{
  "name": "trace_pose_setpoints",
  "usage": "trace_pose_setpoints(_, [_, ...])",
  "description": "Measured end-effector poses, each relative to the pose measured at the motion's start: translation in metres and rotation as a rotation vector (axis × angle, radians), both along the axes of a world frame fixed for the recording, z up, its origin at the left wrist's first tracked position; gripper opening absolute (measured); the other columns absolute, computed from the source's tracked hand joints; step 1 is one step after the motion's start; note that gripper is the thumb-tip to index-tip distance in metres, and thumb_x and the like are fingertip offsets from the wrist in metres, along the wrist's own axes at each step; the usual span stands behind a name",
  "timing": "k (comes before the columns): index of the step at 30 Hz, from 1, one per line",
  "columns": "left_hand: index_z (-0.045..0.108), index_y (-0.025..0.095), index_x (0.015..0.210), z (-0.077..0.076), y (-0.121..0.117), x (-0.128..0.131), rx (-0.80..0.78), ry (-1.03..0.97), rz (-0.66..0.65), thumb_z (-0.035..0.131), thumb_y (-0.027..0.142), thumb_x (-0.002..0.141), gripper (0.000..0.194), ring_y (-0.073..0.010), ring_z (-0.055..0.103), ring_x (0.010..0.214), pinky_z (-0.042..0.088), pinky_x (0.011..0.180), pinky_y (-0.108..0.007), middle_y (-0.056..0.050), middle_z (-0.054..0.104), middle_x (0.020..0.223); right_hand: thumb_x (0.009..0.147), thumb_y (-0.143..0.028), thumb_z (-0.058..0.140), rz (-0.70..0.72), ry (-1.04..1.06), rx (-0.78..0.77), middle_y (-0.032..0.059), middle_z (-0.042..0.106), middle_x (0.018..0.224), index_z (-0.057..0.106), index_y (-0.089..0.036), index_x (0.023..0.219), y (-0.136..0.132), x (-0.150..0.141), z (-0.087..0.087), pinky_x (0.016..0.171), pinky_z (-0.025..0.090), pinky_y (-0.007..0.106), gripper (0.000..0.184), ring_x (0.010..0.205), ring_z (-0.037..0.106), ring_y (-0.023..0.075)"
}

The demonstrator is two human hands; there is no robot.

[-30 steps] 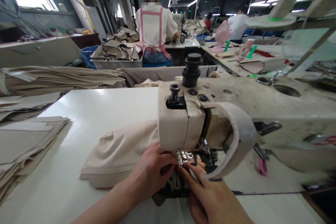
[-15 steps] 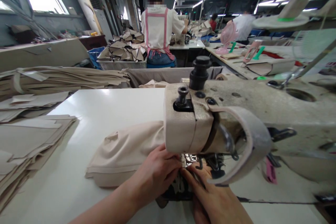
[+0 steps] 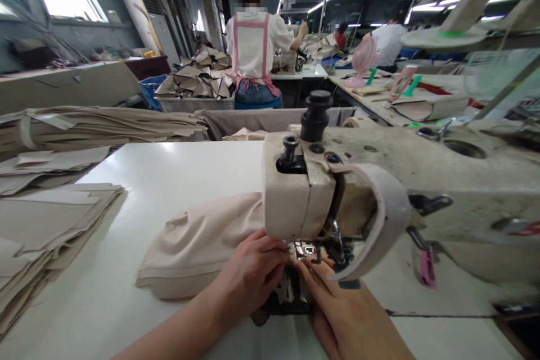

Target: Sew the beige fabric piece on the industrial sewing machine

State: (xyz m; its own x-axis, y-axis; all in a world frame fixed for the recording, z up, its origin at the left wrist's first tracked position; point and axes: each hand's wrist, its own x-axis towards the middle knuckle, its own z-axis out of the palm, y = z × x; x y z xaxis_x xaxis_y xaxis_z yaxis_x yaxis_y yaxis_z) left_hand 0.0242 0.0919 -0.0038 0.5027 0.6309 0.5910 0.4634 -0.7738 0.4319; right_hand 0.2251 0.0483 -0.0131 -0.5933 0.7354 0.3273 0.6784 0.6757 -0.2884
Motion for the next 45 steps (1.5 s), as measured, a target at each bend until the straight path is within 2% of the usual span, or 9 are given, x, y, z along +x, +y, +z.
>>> trace_pose_setpoints(5, [0.064,0.015,0.072,-0.004,0.002,0.000,-0.153,-0.020,0.040,0.054,0.008,0.080,0.015,-0.0148,0.056,0.066,0.046,0.065,-0.025,-0.003,0.066,0.075,0.069,-0.003,0.041,-0.024,-0.020,-0.030,0.0143,0.058,0.119,0.048,-0.011,0.132,0.002,-0.002,0.000,0.093,0.052,0.049,0.064,0.111,0.053,0.0305])
trace_pose_setpoints(10, [0.058,0.016,0.063,-0.006,0.001,0.000,-0.154,-0.012,0.054,0.053,0.008,0.080,0.019,-0.0126,0.049,0.056,0.042,0.060,-0.024,0.000,0.058,0.062,0.074,-0.003,0.041,-0.028,-0.039,0.052,0.0178,0.050,0.131,0.041,-0.010,0.138,0.001,-0.001,-0.010,0.095,0.050,0.052,0.065,0.122,0.045,0.0344])
trace_pose_setpoints(14, [0.060,0.016,0.066,-0.001,0.000,0.001,-0.154,0.009,0.029,0.050,0.006,0.082,0.021,-0.0126,0.051,0.057,0.043,0.061,-0.024,-0.001,0.061,0.065,0.083,-0.004,0.039,-0.026,0.036,0.025,0.0141,0.052,0.129,0.044,-0.014,0.136,-0.001,0.005,-0.010,0.096,0.049,0.045,0.054,0.119,0.048,0.0293])
trace_pose_setpoints(18, [0.066,0.015,0.079,0.001,-0.001,0.000,-0.139,0.031,0.009,0.053,0.005,0.081,0.017,-0.0148,0.059,0.067,0.046,0.066,-0.024,-0.003,0.068,0.077,0.085,-0.004,0.037,-0.055,0.149,0.013,0.0109,0.051,0.127,0.045,-0.019,0.134,0.000,0.010,-0.008,0.098,0.046,0.039,0.051,0.119,0.048,0.0235])
trace_pose_setpoints(24, [0.068,0.015,0.080,-0.006,0.000,0.000,-0.103,-0.025,0.024,0.054,0.006,0.081,0.017,-0.0160,0.062,0.071,0.047,0.068,-0.025,-0.004,0.071,0.079,0.082,-0.002,0.034,-0.048,0.053,0.013,0.0116,0.046,0.130,0.043,-0.020,0.139,0.000,0.005,-0.009,0.101,0.042,0.048,0.060,0.128,0.037,0.0306])
trace_pose_setpoints(27, [0.067,0.015,0.075,-0.005,0.001,0.001,-0.162,-0.053,0.059,0.055,0.005,0.077,0.016,-0.0141,0.058,0.066,0.044,0.064,-0.024,-0.004,0.069,0.077,0.081,-0.003,0.036,-0.054,0.003,0.019,0.0123,0.049,0.127,0.041,-0.018,0.141,0.000,0.002,-0.007,0.098,0.044,0.051,0.062,0.122,0.041,0.0327])
trace_pose_setpoints(33, [0.059,0.015,0.060,0.002,-0.001,0.003,-0.219,-0.049,0.105,0.056,0.003,0.074,0.019,-0.0086,0.043,0.048,0.035,0.050,-0.020,0.003,0.052,0.053,0.080,-0.004,0.039,-0.082,0.018,0.057,0.0113,0.057,0.113,0.050,-0.017,0.133,0.001,0.001,-0.005,0.091,0.051,0.046,0.055,0.108,0.050,0.0302])
trace_pose_setpoints(40, [0.059,0.014,0.060,-0.002,-0.001,0.005,-0.205,-0.079,0.121,0.055,0.003,0.074,0.019,-0.0087,0.045,0.048,0.035,0.048,-0.019,0.002,0.054,0.054,0.078,-0.005,0.042,-0.084,-0.113,0.188,0.0152,0.059,0.110,0.050,-0.015,0.132,0.003,0.006,-0.017,0.084,0.056,0.049,0.055,0.103,0.054,0.0333])
trace_pose_setpoints(45, [0.065,0.015,0.065,-0.009,0.001,0.005,-0.194,-0.104,0.140,0.057,0.008,0.076,0.015,-0.0137,0.056,0.060,0.042,0.054,-0.022,-0.002,0.064,0.065,0.079,-0.005,0.040,-0.097,-0.077,0.138,0.0137,0.059,0.106,0.045,-0.016,0.135,0.002,0.003,-0.013,0.084,0.056,0.049,0.058,0.104,0.055,0.0331])
